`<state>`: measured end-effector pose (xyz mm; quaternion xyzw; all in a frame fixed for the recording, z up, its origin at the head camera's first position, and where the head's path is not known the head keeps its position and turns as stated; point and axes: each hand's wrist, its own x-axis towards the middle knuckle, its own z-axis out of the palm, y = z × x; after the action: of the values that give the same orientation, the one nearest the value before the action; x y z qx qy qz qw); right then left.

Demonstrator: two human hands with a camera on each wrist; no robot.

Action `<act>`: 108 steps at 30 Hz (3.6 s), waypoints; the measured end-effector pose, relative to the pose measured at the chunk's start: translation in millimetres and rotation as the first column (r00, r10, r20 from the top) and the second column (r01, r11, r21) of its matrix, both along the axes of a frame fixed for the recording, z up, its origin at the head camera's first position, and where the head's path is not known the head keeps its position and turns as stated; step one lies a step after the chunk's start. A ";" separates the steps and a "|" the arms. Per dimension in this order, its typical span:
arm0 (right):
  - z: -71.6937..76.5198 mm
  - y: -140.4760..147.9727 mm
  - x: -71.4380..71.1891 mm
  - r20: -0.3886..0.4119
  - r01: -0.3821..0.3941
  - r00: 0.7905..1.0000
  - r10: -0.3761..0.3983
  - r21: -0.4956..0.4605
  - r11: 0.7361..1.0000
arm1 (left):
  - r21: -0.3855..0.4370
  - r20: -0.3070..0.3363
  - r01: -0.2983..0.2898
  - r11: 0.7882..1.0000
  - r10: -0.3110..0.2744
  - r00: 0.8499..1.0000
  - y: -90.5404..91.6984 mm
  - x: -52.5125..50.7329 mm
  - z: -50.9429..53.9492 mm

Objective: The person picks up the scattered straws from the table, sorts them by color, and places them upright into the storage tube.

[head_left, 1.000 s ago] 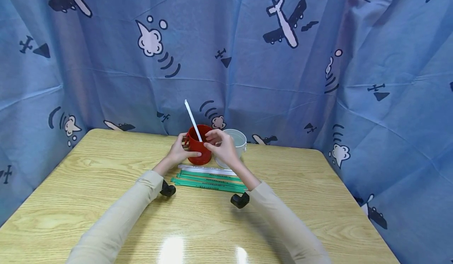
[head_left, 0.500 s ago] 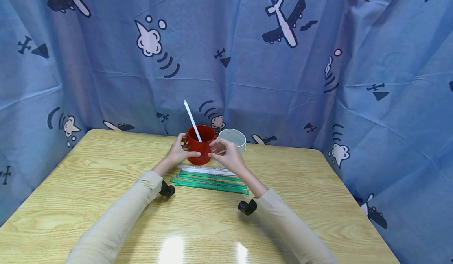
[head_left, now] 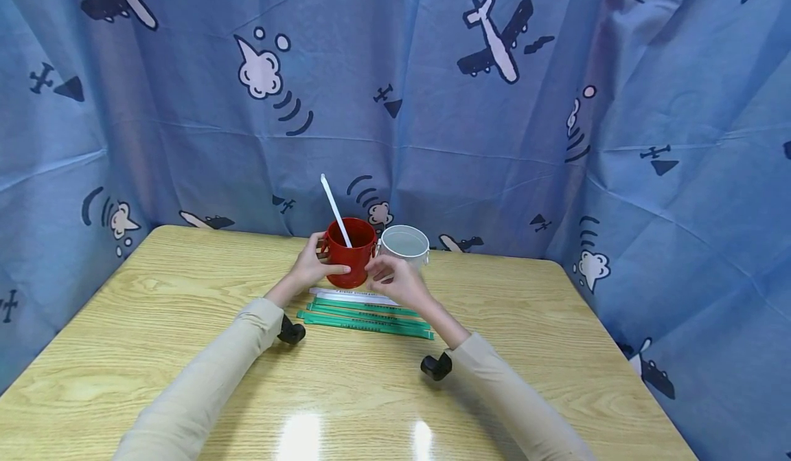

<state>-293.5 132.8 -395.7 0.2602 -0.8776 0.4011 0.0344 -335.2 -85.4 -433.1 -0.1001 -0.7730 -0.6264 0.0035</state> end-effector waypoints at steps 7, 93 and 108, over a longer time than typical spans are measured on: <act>-5.9 -1.1 -0.9 0.048 -0.016 0.999 0.014 0.049 0.999 | 0.000 0.003 0.006 1.000 -0.006 1.000 0.1 0.9 1.1; 19.2 -1.6 -0.7 0.032 -0.115 0.993 0.111 0.266 0.957 | 0.004 -0.010 0.021 1.000 -0.021 1.000 -0.9 1.2 1.0; 51.2 -13.3 1.8 0.009 -0.070 0.998 0.069 0.076 0.995 | 0.008 -0.010 0.017 1.000 -0.017 1.000 -1.0 -1.0 -1.1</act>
<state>-291.7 119.6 -344.5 0.2905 -0.8829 0.3689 0.0077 -336.2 -86.3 -434.2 -0.1099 -0.7695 -0.6291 0.0024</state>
